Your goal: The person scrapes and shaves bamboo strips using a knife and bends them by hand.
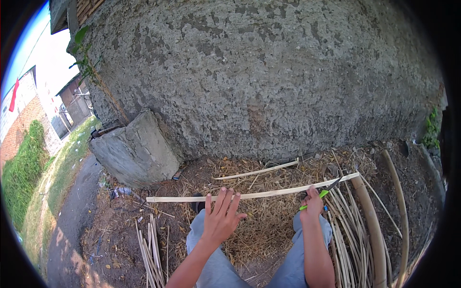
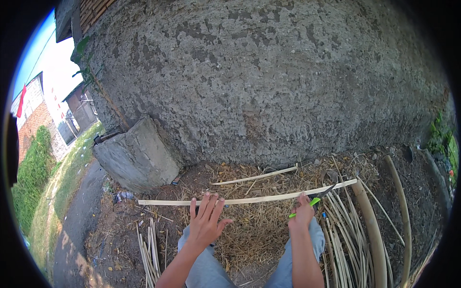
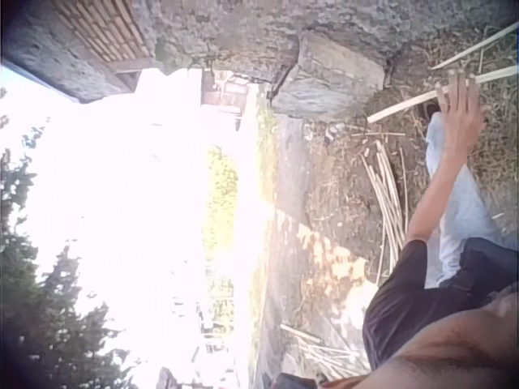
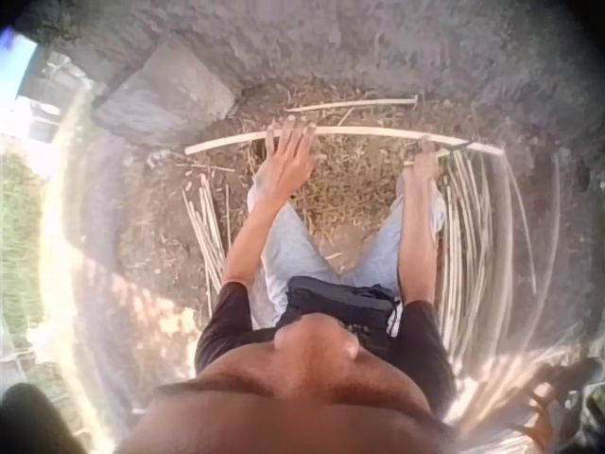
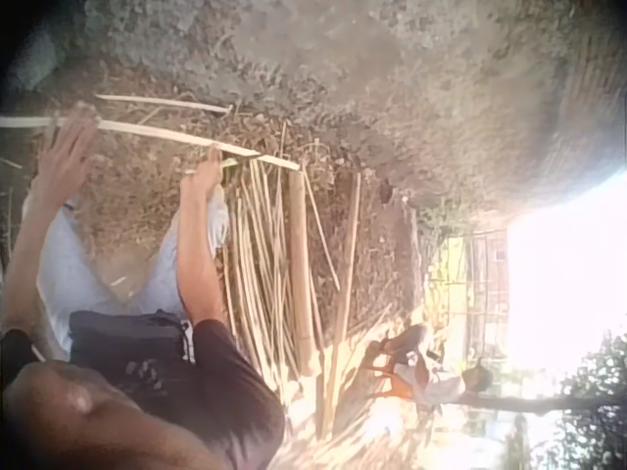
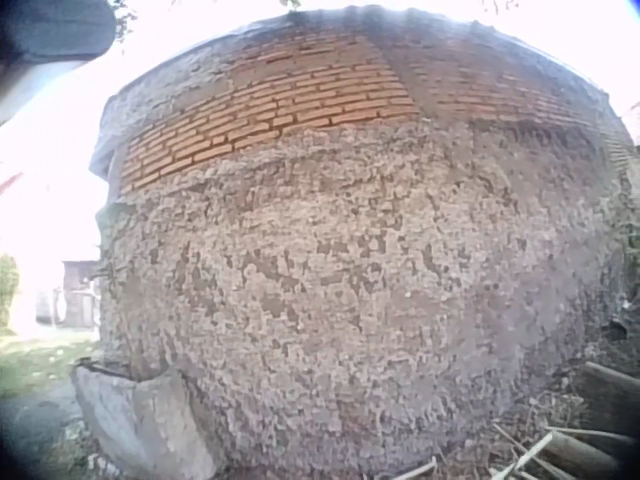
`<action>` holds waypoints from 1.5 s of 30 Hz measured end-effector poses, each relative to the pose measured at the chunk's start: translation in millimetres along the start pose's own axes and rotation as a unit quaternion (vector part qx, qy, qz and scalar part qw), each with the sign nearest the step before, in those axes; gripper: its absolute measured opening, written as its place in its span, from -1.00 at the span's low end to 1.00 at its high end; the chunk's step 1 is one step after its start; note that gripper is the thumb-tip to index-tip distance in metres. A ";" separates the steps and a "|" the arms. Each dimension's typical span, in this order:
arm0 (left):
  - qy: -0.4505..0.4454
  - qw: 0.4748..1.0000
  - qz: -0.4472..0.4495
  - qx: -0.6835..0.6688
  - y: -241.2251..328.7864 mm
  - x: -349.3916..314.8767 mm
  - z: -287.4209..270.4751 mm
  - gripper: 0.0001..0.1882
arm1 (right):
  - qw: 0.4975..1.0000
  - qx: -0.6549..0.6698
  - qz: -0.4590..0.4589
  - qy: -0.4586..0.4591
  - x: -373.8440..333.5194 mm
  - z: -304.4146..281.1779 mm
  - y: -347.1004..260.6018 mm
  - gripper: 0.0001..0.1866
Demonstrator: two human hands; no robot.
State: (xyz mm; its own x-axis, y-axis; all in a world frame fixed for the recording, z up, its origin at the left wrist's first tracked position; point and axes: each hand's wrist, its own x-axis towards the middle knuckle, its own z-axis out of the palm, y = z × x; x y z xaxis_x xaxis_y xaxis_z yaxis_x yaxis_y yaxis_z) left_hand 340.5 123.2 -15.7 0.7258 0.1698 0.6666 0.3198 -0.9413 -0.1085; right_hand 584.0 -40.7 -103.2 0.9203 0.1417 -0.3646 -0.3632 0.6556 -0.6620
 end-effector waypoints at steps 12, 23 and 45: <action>-0.103 0.949 -0.223 -0.199 -10.0 -79.5 -38.8 -0.82 | 0.906 -0.333 -0.059 -0.255 -52.4 11.9 22.4 -0.61; -0.158 0.837 -0.447 -0.274 23.5 -160.2 -72.6 -0.73 | 0.756 -0.495 -0.332 -0.270 -104.2 -9.5 15.2 -0.70; -0.100 0.783 -0.486 -0.374 55.6 -169.4 -75.4 -0.70 | 0.544 -0.471 -0.533 -0.445 -173.0 -25.1 46.7 -0.75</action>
State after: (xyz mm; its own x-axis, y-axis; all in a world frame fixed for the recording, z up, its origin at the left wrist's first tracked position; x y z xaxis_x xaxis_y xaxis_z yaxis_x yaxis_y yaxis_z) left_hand 189.4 20.1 -79.0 0.4660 0.8843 0.0284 0.3886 -0.2335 0.8913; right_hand 404.2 -53.3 -87.5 0.2343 0.6314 0.7392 0.9184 0.1055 -0.3813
